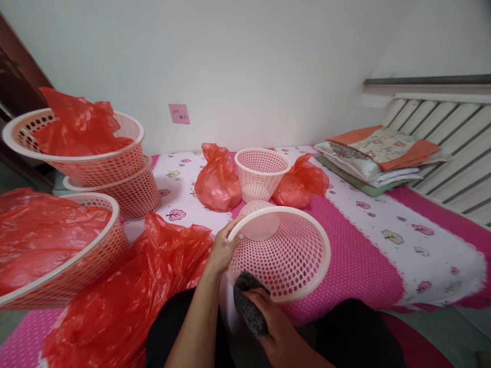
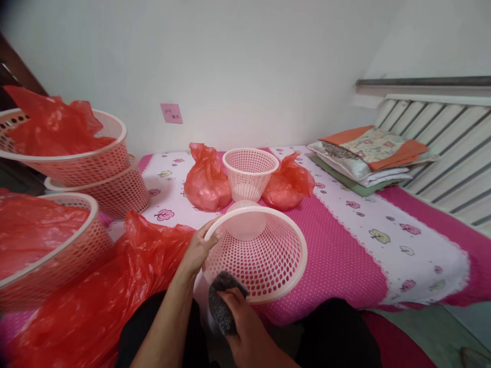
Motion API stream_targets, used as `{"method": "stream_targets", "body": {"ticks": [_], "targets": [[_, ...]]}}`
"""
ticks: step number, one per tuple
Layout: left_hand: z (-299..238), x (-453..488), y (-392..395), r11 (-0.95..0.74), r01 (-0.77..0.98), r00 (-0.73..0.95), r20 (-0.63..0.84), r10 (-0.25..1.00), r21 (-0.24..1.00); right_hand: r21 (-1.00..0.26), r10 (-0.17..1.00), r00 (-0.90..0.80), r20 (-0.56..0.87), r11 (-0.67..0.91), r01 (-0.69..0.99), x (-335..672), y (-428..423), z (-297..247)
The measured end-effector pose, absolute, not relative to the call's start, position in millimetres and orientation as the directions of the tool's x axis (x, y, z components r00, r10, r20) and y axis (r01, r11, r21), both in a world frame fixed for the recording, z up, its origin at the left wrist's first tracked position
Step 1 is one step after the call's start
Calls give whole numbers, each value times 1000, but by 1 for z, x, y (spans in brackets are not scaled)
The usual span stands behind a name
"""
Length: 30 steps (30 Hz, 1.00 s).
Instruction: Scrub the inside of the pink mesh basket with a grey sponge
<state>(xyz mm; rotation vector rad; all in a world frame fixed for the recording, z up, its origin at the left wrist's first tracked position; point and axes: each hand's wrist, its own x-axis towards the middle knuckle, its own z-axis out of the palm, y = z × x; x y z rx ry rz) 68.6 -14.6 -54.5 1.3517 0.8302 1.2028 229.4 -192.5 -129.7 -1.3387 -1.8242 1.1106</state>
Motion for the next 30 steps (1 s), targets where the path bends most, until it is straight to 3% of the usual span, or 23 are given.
{"method": "stream_targets", "body": {"ticks": [5, 9, 12, 16, 18, 20, 24, 27, 30], "targets": [[-57, 68, -15, -176, -139, 247, 206, 947, 975, -987, 984, -172, -53, -26, 158, 220, -185, -119], [-57, 68, -15, -167, -152, 264, 203, 943, 974, -981, 978, -134, -159, -172, -92, 212, -173, -104], [-55, 69, -15, -168, -156, 265, 205, 942, 973, -912, 968, -121, -218, -247, -328, 205, -167, -99], [-55, 70, -14, -130, -159, 238, 166, 957, 979, -729, 906, -270, -325, -422, -538, 202, -166, -92], [-56, 70, -13, -104, -173, 222, 141, 965, 979, -705, 881, -314, -353, -472, -530, 204, -166, -87], [-56, 70, -13, -93, -189, 199, 131, 971, 978, -765, 890, -309, -335, -449, -462, 211, -167, -80], [-52, 71, -16, -102, -192, 168, 135, 976, 976, -948, 914, -322, -248, -298, -115, 233, -171, -75], [-50, 71, -17, -102, -187, 163, 133, 978, 977, -967, 941, -225, -254, -237, 97, 256, -179, -89], [-52, 71, -15, -100, -192, 145, 129, 981, 976, -943, 898, -290, -331, -329, 56, 278, -191, -108]]}}
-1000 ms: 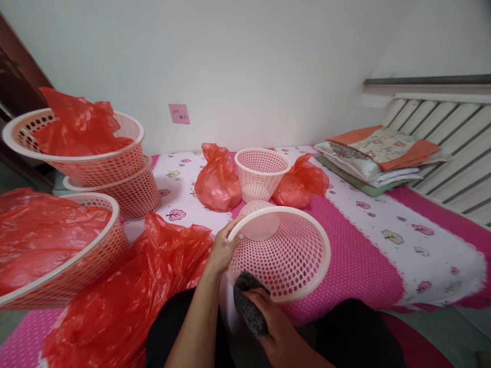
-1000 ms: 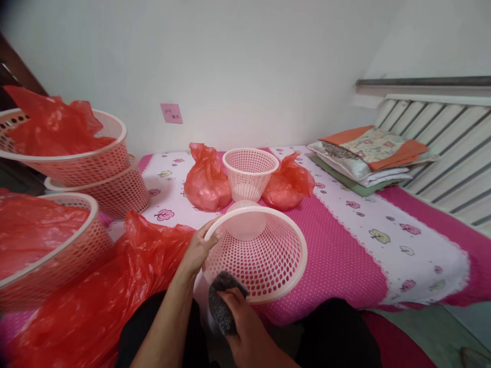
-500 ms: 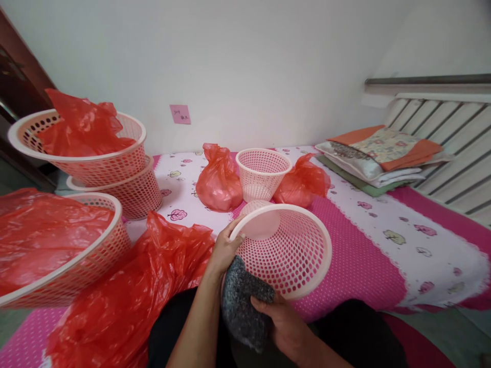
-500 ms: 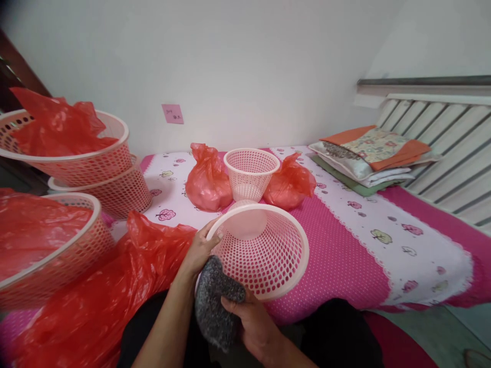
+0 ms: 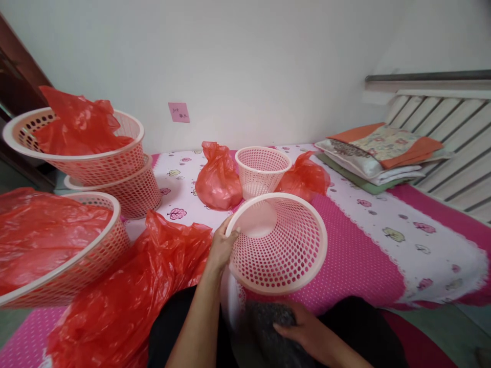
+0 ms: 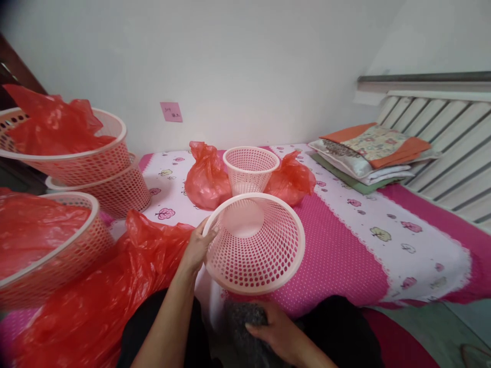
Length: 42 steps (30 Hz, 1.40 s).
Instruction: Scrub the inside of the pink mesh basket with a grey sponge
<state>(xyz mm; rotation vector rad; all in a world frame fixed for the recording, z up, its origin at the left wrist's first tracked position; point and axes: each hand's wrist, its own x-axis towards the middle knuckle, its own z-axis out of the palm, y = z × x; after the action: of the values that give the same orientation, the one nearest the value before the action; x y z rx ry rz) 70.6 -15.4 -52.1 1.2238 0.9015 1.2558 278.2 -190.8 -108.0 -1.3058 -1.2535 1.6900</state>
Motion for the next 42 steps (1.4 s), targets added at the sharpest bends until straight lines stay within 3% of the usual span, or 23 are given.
{"method": "stream_targets", "body": {"ticks": [2, 9, 14, 18, 24, 27, 30, 34, 42], "targets": [[-54, 70, -14, -101, -190, 142, 129, 981, 976, -900, 860, -314, -402, -435, -39, 292, -198, -116], [-52, 70, -14, -91, -197, 176, 126, 976, 976, -738, 793, -6, -609, -570, -362, 322, -208, -116], [-52, 68, -16, -126, -244, 289, 196, 937, 961, -664, 771, -13, -637, -557, -499, 316, -200, -122], [-60, 71, -14, -150, -241, 248, 210, 946, 959, -594, 756, -54, -653, -554, -584, 300, -200, -128], [-64, 80, -14, -143, -162, 260, 182, 948, 976, -528, 721, -188, -667, -635, -564, 276, -201, -136], [-62, 71, -17, -140, -70, 405, 156, 901, 988, -482, 708, -251, -661, -656, -581, 272, -195, -139], [-62, 61, -21, -53, 86, 543, -2, 840, 995, -458, 716, -269, -645, -643, -614, 268, -187, -136], [-66, 65, -25, 159, 231, 590, -268, 761, 960, -518, 767, -213, -605, -582, -627, 258, -180, -124], [-70, 77, -24, 122, 217, 529, -222, 819, 969, -663, 812, -260, -522, -579, -475, 264, -188, -98]]}}
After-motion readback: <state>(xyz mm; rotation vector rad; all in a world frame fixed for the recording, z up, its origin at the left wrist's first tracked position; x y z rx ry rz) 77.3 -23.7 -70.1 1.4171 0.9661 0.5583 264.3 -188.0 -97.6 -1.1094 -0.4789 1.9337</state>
